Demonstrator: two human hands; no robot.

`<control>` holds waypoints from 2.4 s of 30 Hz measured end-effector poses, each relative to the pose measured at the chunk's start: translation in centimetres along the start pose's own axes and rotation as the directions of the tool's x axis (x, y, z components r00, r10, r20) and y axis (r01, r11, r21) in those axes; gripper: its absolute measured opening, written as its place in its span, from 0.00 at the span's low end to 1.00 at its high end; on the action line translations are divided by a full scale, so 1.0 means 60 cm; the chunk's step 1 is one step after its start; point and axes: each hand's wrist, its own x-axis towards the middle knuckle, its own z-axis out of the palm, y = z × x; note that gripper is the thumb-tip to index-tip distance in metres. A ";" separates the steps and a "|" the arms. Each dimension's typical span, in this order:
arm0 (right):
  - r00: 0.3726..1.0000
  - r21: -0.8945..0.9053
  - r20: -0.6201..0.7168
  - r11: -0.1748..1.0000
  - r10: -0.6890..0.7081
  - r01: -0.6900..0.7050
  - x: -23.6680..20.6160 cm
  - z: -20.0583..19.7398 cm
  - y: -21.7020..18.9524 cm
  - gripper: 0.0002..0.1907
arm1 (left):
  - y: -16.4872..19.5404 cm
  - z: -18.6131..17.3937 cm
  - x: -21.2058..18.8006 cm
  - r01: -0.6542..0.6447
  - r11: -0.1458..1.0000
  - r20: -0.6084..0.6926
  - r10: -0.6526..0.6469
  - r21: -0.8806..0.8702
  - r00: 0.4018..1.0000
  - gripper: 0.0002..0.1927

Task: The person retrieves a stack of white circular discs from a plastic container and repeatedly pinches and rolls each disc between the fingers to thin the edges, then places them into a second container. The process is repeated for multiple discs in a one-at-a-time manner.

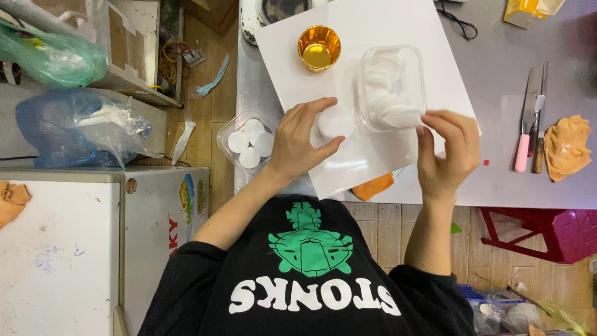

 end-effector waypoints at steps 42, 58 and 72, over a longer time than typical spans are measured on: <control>0.686 0.689 0.722 0.000 0.091 -0.725 -0.147 0.094 -0.027 0.31 | 0.035 -0.066 -0.028 -0.271 0.905 0.305 0.373 -0.328 0.876 0.18; 0.741 0.768 0.637 -0.094 0.212 -0.633 -0.155 0.083 -0.030 0.31 | -0.029 0.024 -0.001 -0.009 1.000 0.163 0.008 0.002 0.987 0.44; 0.739 0.762 0.647 -0.105 0.190 -0.640 -0.155 0.091 -0.034 0.31 | -0.031 0.023 0.000 0.009 1.000 0.170 -0.010 0.009 0.985 0.48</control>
